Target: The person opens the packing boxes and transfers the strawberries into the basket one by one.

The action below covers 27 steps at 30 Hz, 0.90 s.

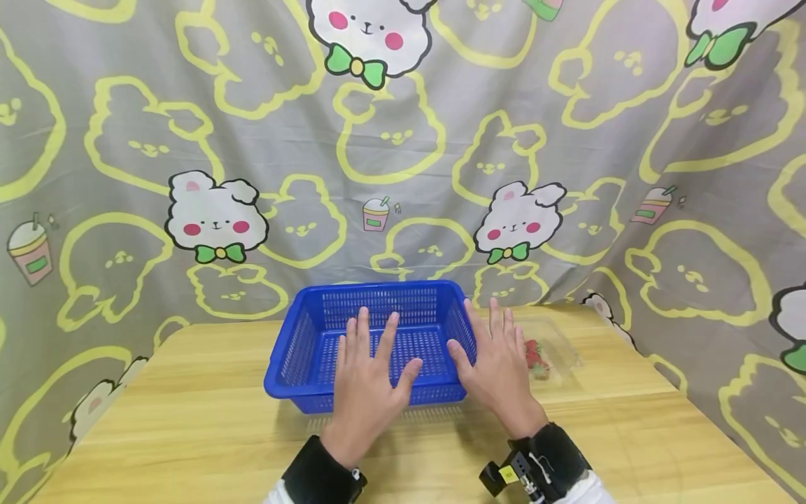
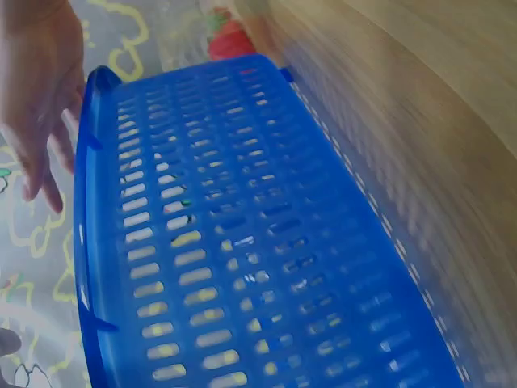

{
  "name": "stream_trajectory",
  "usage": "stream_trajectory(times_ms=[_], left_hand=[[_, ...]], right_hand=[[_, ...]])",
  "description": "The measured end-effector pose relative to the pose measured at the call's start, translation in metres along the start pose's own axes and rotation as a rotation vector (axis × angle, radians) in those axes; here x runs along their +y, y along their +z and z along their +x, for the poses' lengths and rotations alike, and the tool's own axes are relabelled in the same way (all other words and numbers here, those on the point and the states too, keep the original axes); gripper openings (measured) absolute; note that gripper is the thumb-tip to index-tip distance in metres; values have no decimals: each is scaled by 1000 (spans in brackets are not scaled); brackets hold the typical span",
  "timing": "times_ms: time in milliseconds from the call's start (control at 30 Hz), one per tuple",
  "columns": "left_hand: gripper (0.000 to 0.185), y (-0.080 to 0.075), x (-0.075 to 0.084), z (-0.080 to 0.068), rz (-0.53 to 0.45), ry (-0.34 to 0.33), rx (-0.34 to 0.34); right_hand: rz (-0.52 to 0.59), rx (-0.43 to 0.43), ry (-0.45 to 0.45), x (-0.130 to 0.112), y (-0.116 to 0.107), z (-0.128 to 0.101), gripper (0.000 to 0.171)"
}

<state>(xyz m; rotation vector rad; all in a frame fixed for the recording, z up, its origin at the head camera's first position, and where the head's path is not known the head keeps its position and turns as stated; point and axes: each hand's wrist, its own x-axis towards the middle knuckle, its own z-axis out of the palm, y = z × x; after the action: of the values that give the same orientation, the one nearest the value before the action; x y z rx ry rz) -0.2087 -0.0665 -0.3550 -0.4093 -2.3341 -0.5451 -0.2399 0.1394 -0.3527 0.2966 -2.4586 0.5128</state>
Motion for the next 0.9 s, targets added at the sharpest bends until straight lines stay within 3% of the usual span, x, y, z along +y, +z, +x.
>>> stream_trajectory(times_ms=[200,333,567,767,900], left_hand=[[72,7,7,2,-95,78,107],[72,12,15,8,-131,118,139],[61,18,30,18,-231,140,134],[42,28,45,23,-294,147,83],[38,34,54,26,-318,156,72]], right_hand=[[52,-49,79,6,-8,5,67],[83,-63,109,12,-15,9,68],[131,-36,179,30,-28,15,64],[159,-92,281,45,-38,15,58],[166,-108,329,53,-43,16,56]])
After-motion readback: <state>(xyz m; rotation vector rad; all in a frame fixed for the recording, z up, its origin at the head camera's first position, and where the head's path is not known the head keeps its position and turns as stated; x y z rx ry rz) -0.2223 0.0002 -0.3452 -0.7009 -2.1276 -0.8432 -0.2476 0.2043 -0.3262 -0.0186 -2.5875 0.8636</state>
